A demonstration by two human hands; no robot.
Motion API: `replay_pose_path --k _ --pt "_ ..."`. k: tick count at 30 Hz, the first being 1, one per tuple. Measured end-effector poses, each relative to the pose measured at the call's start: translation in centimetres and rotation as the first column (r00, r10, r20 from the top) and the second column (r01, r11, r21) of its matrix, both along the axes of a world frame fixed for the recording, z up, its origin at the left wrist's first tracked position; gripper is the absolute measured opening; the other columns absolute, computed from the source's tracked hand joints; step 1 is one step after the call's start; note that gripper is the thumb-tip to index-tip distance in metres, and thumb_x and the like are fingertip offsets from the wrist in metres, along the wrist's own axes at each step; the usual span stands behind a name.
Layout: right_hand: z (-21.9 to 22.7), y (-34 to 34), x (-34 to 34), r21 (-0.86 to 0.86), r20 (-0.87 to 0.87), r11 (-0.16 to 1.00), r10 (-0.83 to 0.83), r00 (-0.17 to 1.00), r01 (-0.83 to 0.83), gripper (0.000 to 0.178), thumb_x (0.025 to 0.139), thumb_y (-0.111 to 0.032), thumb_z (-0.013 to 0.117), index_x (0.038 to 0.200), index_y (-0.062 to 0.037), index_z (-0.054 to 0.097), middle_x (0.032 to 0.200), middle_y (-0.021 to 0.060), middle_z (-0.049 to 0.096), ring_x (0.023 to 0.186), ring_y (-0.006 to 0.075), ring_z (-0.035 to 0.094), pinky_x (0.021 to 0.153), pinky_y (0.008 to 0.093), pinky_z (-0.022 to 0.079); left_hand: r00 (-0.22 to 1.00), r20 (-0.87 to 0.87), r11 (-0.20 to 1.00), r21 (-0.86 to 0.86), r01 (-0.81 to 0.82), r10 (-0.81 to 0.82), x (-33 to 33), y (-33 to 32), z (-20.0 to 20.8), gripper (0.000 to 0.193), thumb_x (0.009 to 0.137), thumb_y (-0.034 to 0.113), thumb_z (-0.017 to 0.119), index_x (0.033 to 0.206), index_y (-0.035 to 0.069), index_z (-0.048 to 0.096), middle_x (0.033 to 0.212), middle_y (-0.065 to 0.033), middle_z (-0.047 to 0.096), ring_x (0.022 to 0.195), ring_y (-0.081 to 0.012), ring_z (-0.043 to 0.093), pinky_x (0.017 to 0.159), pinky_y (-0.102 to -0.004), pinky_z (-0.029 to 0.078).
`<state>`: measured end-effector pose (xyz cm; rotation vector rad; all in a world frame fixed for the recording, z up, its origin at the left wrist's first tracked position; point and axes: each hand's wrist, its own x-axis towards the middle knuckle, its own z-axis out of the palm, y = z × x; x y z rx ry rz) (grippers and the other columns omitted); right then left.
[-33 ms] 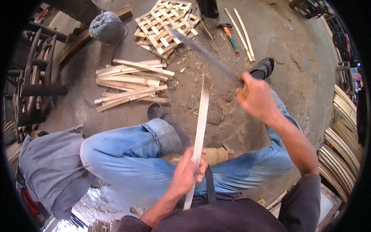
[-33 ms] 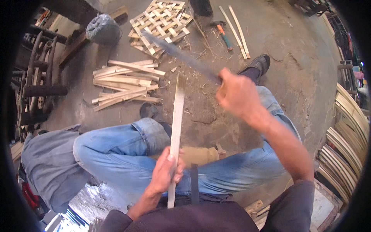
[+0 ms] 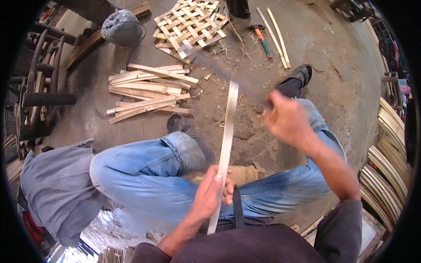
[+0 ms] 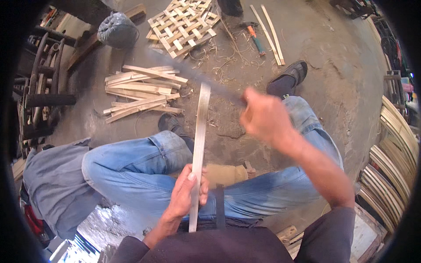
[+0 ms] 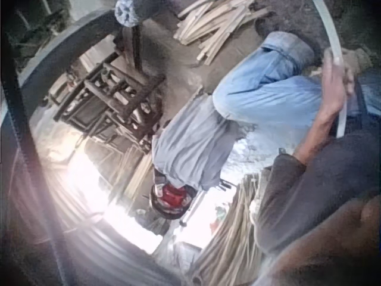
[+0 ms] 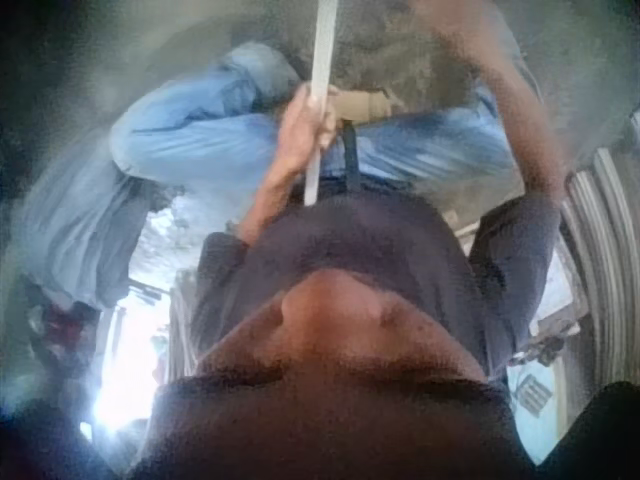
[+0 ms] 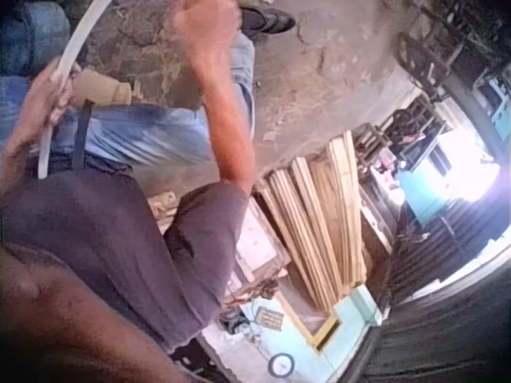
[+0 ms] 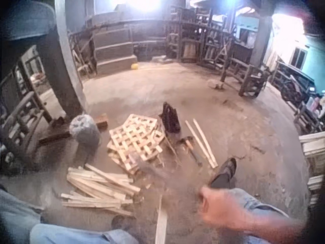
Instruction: The person sits on the floor and uses a knife to shave and shape a thin wooden stick. They repeatedly scrape the surface to smooth it and then sharpen one end into a point.
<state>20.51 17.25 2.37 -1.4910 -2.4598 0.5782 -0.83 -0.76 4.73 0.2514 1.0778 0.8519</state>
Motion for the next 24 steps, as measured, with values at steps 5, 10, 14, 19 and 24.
replay_pose_path --k 5,10,14,19,24 --pt "-0.7 -8.9 -1.2 -0.049 0.069 0.947 0.320 0.945 -0.317 0.018 0.069 -0.013 0.068 0.083 -0.0076 0.059 0.067 0.0106 0.057 0.060 0.0288 0.062 0.055 0.0421 0.051 0.990 -0.121 0.997 -0.037 0.069 -0.073 -0.7 -0.4 -2.2 0.032 0.106 0.027 0.036 0.106 0.000 0.052 0.071 -0.0034 0.051 0.052 -0.0079 0.046 0.047 -0.0220 0.037" --pt "-1.0 -7.3 -0.6 0.038 0.139 0.957 0.279 0.950 -0.286 0.016 0.073 -0.016 0.066 0.082 -0.0100 0.054 0.068 0.0057 0.056 0.060 0.0240 0.063 0.052 0.0375 0.052 0.997 -0.069 0.999 -0.028 0.026 -0.027 -0.9 -1.1 -2.7 0.029 0.107 0.029 0.038 0.105 0.003 0.049 0.066 -0.0011 0.044 0.046 -0.0056 0.037 0.042 -0.0207 0.034" --pt "1.3 -7.6 -0.7 -0.025 0.219 0.917 0.393 0.893 -0.398 0.013 0.073 -0.013 0.064 0.081 -0.0089 0.054 0.067 0.0071 0.057 0.061 0.0261 0.065 0.053 0.0396 0.052 0.993 -0.098 0.997 -0.042 0.069 -0.073 -0.4 -0.5 -1.7 0.030 0.107 0.027 0.037 0.103 0.000 0.050 0.067 -0.0010 0.044 0.049 -0.0060 0.038 0.044 -0.0216 0.033" --pt "0.3 -6.0 -0.3 -0.085 0.218 0.964 0.266 0.939 -0.253 0.012 0.075 -0.013 0.063 0.080 -0.0079 0.054 0.070 0.0100 0.061 0.063 0.0294 0.066 0.053 0.0426 0.052 0.997 -0.075 0.999 -0.011 0.031 -0.032 -0.3 -0.3 -2.3 0.028 0.107 0.026 0.037 0.102 0.001 0.050 0.067 0.0001 0.044 0.049 -0.0049 0.037 0.044 -0.0213 0.033" --pt "0.1 -3.8 0.1 -0.077 0.214 0.976 0.215 0.953 -0.203 0.008 0.080 -0.012 0.059 0.084 -0.0069 0.054 0.074 0.0145 0.063 0.065 0.0343 0.066 0.054 0.0455 0.053 0.997 -0.079 1.000 0.011 0.019 -0.018 -0.4 -0.1 -2.3 0.026 0.106 0.028 0.037 0.100 0.005 0.049 0.065 0.0006 0.043 0.045 -0.0040 0.035 0.042 -0.0201 0.033"
